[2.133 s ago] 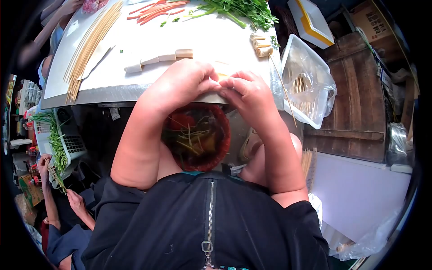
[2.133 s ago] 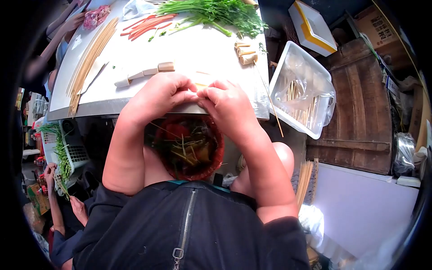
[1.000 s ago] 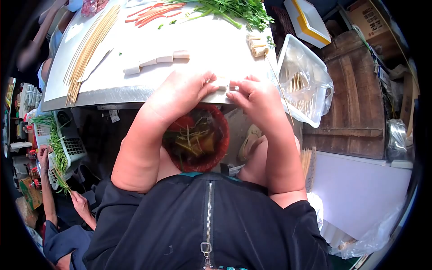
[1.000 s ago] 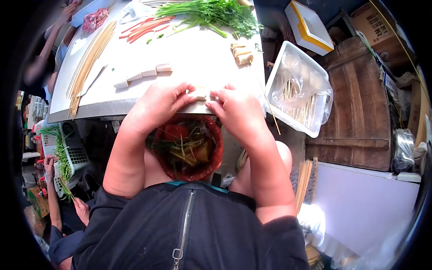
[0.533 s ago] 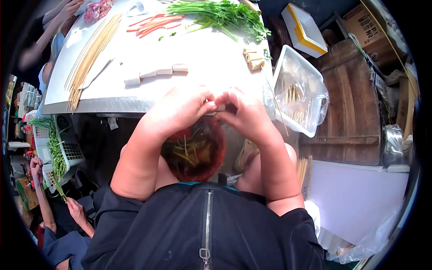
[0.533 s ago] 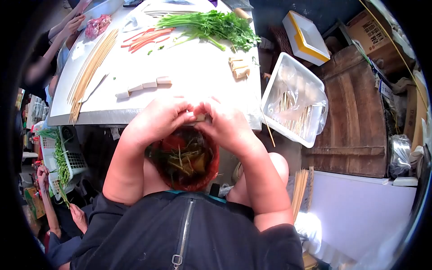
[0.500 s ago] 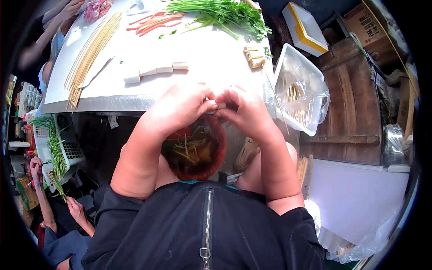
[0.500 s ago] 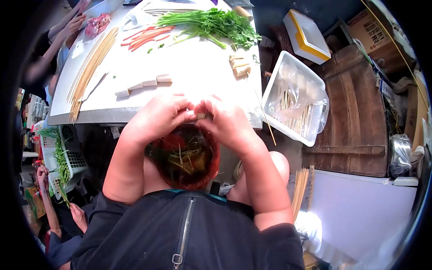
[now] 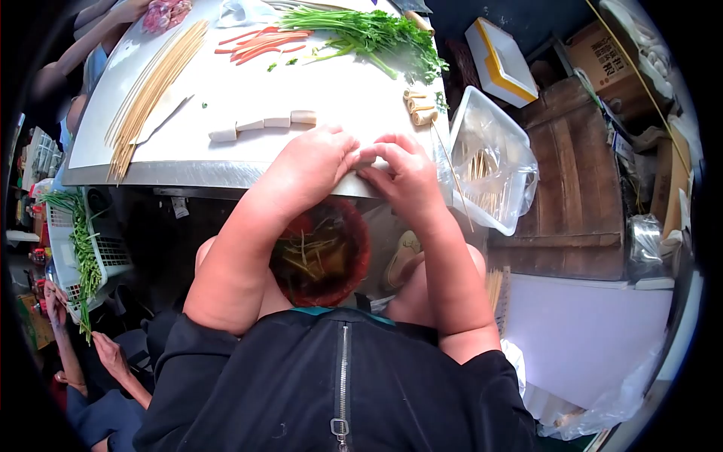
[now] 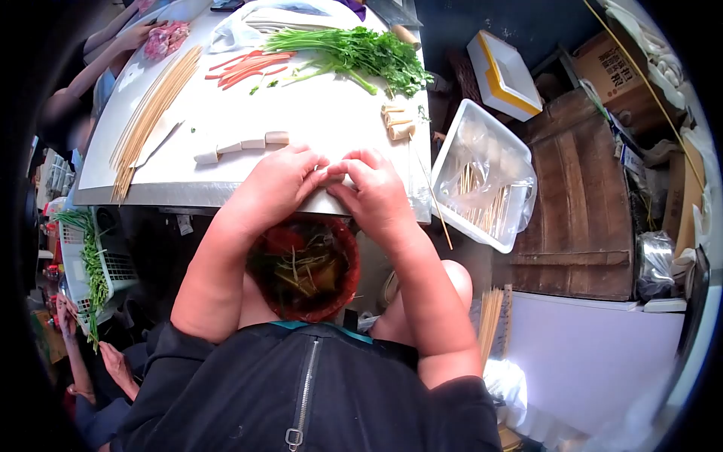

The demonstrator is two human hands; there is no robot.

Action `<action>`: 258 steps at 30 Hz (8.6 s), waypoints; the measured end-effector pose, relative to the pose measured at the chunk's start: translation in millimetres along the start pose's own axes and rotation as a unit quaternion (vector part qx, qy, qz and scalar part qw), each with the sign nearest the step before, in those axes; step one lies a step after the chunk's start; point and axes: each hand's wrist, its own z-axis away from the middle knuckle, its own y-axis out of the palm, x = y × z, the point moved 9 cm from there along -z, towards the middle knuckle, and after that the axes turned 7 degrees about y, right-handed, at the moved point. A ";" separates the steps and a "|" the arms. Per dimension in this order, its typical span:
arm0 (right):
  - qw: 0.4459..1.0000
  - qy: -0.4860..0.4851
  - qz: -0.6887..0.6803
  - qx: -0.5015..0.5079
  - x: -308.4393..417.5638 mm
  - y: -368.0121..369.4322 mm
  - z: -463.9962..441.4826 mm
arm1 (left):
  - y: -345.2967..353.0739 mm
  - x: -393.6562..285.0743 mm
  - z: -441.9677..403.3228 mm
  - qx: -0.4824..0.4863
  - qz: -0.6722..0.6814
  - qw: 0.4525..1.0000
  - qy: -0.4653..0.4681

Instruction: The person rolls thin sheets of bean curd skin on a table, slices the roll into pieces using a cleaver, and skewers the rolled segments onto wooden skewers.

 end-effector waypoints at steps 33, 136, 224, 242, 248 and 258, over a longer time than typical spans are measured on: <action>0.899 0.160 0.393 -0.109 -33.6 -73.1 14.1 | -27.9 -0.9 2.9 -0.193 0.080 0.978 -0.001; 0.673 0.671 0.304 -0.062 -256.2 -185.8 556.8 | 94.2 -120.7 76.3 -0.016 0.763 0.616 -0.196; 0.992 0.016 -0.123 -0.032 109.1 -80.5 224.1 | -1.7 -152.9 88.2 -0.211 0.722 0.658 -0.042; 0.989 0.023 -0.137 -0.052 111.5 -85.3 216.9 | 23.8 -168.5 85.6 -0.170 0.715 0.673 -0.077; 0.978 0.076 -0.175 -0.088 87.4 -83.4 222.3 | 44.8 -172.1 76.3 -0.151 0.692 0.700 -0.090; 0.896 0.300 -0.319 -0.078 12.4 -108.4 289.9 | 106.9 -177.1 21.9 -0.057 0.630 0.762 -0.143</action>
